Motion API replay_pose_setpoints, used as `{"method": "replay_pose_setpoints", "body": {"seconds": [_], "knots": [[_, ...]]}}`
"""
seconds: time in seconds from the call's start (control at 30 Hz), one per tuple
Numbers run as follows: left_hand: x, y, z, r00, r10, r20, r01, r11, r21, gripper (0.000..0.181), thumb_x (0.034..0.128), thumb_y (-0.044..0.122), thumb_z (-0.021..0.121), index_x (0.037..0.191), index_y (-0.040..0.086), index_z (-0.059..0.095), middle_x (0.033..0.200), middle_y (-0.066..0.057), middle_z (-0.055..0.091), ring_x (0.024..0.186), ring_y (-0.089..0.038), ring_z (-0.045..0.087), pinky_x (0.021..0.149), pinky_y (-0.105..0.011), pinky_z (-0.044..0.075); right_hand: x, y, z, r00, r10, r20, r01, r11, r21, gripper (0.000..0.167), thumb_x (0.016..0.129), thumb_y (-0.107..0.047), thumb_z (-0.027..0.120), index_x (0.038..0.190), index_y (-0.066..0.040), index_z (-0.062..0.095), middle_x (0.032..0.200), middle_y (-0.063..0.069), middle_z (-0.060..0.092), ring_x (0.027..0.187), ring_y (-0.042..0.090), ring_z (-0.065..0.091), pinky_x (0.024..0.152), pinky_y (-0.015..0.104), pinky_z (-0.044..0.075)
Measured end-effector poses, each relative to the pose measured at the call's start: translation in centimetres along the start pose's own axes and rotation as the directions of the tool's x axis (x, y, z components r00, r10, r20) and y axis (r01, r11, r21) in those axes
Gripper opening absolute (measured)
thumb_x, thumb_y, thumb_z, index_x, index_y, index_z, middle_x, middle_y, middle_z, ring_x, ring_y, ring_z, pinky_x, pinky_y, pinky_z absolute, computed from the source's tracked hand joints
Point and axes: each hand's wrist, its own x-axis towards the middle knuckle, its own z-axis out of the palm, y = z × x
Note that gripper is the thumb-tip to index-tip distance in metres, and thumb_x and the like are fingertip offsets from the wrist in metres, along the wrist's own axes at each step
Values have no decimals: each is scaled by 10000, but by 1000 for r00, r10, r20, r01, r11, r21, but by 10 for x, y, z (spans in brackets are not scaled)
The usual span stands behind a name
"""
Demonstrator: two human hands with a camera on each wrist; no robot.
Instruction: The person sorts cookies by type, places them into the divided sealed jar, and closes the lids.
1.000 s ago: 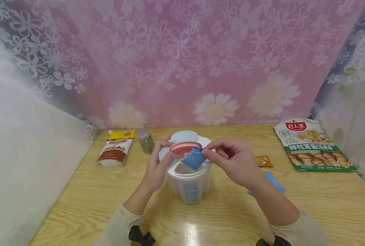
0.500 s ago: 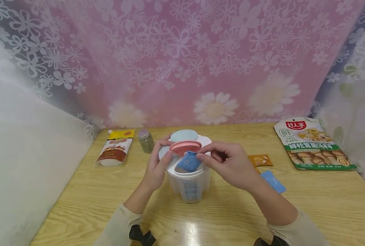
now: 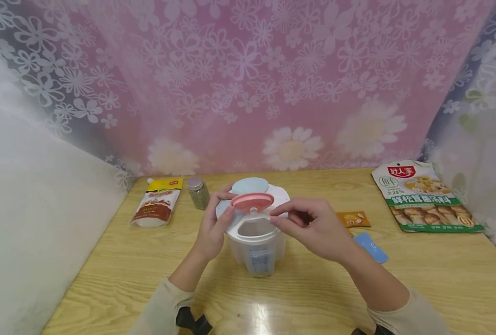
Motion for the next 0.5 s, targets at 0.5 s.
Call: {"method": "replay_pose_setpoints", "body": {"seconds": [0.5], "knots": [[0, 0, 0, 1000, -2, 1, 2, 1000, -1, 286, 1000, 203, 514, 1207, 6, 499, 1521, -169, 406, 1389, -322, 441, 1109, -368, 420, -24, 16, -28, 997, 39, 69, -48, 990, 136, 261, 914, 138, 581, 1058, -39, 709, 609, 2, 411, 504, 168, 322, 448, 304, 328]]}}
